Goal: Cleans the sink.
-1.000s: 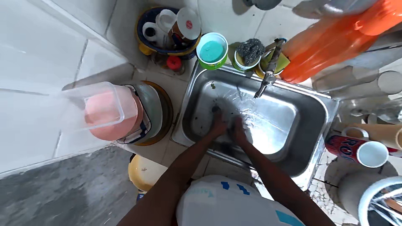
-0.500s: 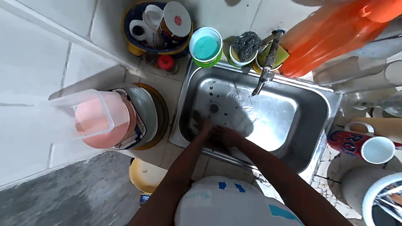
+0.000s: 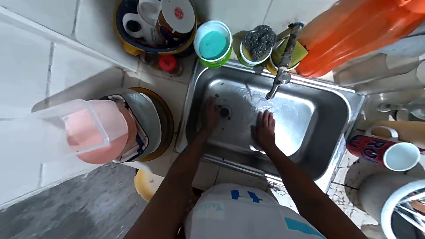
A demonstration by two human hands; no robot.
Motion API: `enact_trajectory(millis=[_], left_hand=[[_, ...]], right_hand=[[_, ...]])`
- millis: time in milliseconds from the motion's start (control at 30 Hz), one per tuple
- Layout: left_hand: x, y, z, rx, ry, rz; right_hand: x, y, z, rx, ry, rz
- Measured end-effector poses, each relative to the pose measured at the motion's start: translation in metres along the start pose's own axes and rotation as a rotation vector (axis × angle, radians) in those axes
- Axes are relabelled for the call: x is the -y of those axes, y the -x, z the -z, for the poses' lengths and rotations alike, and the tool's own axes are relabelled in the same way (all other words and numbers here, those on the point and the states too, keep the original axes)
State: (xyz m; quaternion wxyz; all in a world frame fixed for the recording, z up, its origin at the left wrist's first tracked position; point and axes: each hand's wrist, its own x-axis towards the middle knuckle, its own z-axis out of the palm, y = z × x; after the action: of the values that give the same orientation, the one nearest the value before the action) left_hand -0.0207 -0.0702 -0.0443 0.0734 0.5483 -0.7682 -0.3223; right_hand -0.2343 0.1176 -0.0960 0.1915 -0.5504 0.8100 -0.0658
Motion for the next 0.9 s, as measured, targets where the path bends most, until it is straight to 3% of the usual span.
enact_trajectory(millis=[100,200,300,367,433,500,600,733,800,900], left_hand=[[0.01,-0.034,-0.007,0.053,-0.178,-0.155],[0.017,-0.044,-0.018,0.185,-0.3,-0.142],[0.01,-0.016,-0.027,0.189,-0.173,-0.151],[-0.015,0.011,-0.01,0.339,-0.062,-0.107],[-0.02,0.024,-0.007,0.42,0.048,-0.1],[-0.004,0.03,-0.014,0.313,0.042,-0.105],[0.006,0.047,0.011,0.185,-0.055,0.008],[0.0,0.07,0.035,0.423,-0.378,0.299],[0.0,0.078,0.024,0.579,-0.381,0.406],[-0.012,0.08,-0.003,0.592,-0.299,0.488]], right_hand=[[0.021,0.001,-0.009,-0.003,0.005,-0.105],[0.055,-0.006,-0.015,0.058,-0.004,-0.031],[0.082,-0.021,-0.011,0.221,-0.037,0.109],[0.089,-0.03,-0.006,0.256,-0.12,0.205],[0.084,-0.037,0.002,0.183,-0.242,0.235],[0.066,-0.041,0.015,0.069,-0.283,0.194],[0.028,-0.04,0.02,-0.1,-0.201,-0.028],[0.012,-0.034,0.009,-0.127,-0.094,-0.346],[0.033,-0.027,0.001,-0.09,-0.107,-0.396],[0.074,-0.014,-0.022,-0.049,-0.165,-0.271]])
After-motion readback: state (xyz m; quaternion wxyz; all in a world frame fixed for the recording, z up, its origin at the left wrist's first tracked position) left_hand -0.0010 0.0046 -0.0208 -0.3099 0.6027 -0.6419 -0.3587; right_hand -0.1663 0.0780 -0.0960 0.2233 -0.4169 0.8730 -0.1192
